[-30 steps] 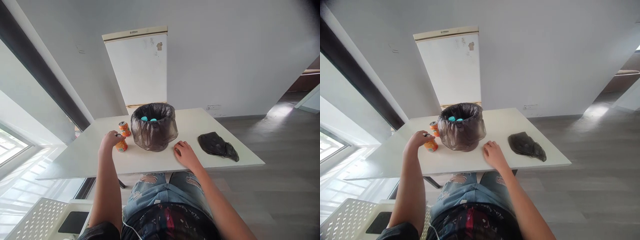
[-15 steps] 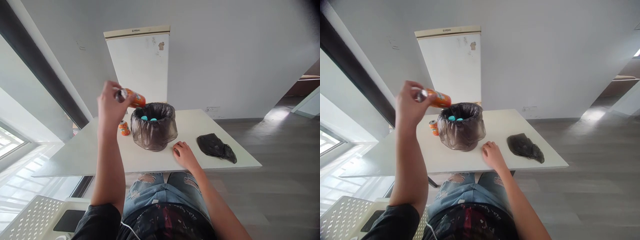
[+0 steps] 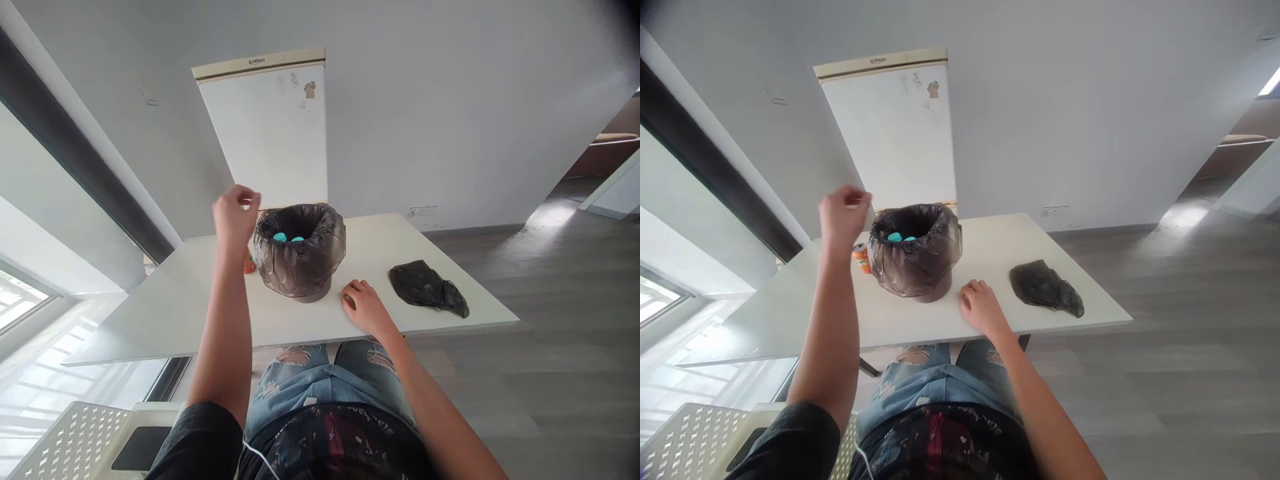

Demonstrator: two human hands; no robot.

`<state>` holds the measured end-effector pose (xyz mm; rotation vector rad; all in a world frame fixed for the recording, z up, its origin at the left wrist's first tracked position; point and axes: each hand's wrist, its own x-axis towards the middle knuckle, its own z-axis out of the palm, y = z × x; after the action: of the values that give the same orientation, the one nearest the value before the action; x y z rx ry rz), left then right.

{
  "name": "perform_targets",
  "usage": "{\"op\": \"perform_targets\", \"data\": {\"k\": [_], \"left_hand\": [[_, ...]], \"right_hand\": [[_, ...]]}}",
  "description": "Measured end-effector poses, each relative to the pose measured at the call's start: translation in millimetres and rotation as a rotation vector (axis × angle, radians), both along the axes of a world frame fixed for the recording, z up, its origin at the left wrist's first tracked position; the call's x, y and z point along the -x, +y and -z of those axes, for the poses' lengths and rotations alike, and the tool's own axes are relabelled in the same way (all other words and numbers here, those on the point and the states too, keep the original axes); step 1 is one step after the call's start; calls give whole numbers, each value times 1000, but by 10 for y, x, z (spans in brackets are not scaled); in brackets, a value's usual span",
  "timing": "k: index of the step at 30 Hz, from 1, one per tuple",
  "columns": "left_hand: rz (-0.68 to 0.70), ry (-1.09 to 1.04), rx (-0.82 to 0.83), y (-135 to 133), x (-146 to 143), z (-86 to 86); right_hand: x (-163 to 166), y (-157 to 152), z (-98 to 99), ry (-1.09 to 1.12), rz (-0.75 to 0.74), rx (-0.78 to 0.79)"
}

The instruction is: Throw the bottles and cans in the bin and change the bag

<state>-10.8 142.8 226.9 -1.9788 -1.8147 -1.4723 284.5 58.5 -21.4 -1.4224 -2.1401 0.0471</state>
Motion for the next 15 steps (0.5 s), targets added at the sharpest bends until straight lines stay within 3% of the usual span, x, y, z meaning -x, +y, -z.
{"op": "perform_targets", "data": {"k": [2,5,10,13,15], "left_hand": [[-146,8,21,111,344,74],[-325,31,176,331,802,332],[-184,66,598,606,1059,908],[-173,34,633,642,1023,1135],[-197,7,605,629,1015,1171]], "right_hand": [[1,1,-1,-6,4,-4],[7,-2,-12,-15,10,0],[21,-11,-36,-7,8,4],[22,-18,-54,8,12,13],[17,-23,-62,12,9,20]]}}
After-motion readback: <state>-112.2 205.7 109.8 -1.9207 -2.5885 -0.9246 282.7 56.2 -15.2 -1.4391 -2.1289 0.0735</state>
